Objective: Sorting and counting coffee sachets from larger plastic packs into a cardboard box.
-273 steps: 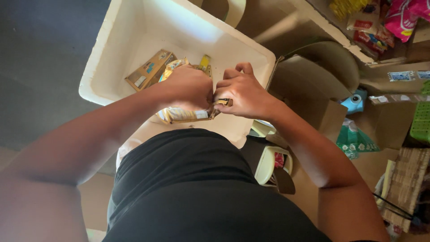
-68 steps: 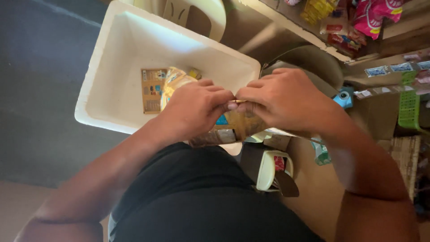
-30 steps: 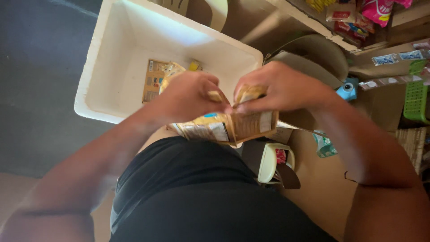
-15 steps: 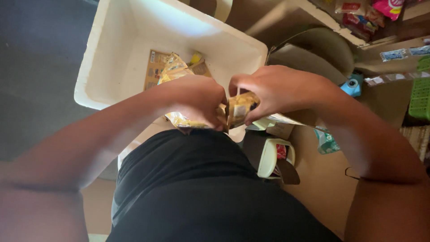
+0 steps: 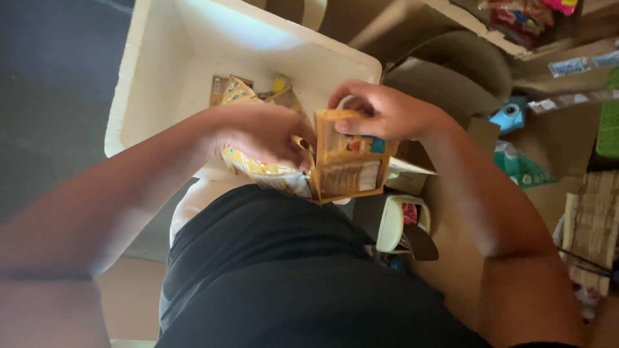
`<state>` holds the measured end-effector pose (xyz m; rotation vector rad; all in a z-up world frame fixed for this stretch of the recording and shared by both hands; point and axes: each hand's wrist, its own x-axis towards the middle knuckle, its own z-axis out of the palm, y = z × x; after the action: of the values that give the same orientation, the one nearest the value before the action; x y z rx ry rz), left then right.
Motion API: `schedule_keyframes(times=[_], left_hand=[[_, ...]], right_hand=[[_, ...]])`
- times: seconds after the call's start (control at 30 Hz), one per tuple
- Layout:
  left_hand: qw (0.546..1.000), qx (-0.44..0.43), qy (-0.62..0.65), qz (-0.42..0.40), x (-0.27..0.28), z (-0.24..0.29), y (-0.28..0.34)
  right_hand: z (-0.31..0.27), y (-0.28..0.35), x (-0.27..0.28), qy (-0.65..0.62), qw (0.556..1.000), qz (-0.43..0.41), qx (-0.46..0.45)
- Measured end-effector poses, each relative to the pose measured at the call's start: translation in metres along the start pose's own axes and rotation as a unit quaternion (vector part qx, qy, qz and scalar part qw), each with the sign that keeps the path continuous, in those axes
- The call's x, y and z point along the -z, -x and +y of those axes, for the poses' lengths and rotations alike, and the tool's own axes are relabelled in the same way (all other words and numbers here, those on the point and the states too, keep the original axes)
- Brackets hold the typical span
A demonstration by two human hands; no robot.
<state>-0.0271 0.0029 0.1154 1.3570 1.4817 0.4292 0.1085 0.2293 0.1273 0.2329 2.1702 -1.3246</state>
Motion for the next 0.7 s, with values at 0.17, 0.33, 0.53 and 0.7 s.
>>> schedule_keyframes(times=[0.17, 0.33, 0.53, 0.7], left_hand=[[0.999, -0.010, -0.044, -0.012, -0.002, 0.019, 0.009], [0.992, 0.107, -0.035, 0.066, -0.010, 0.010, 0.008], [0.991, 0.088, -0.027, 0.097, -0.006, 0.005, 0.012], [0.985, 0.095, -0.062, 0.129, -0.014, -0.006, 0.006]], right_hand=[[0.005, -0.008, -0.012, 0.002, 0.997, -0.066, -0.029], [0.056, -0.016, -0.016, 0.102, 0.986, -0.134, -0.019], [0.012, -0.007, -0.024, 0.098, 0.967, -0.213, -0.096], [-0.002, -0.006, -0.029, 0.320, 0.941, -0.105, 0.033]])
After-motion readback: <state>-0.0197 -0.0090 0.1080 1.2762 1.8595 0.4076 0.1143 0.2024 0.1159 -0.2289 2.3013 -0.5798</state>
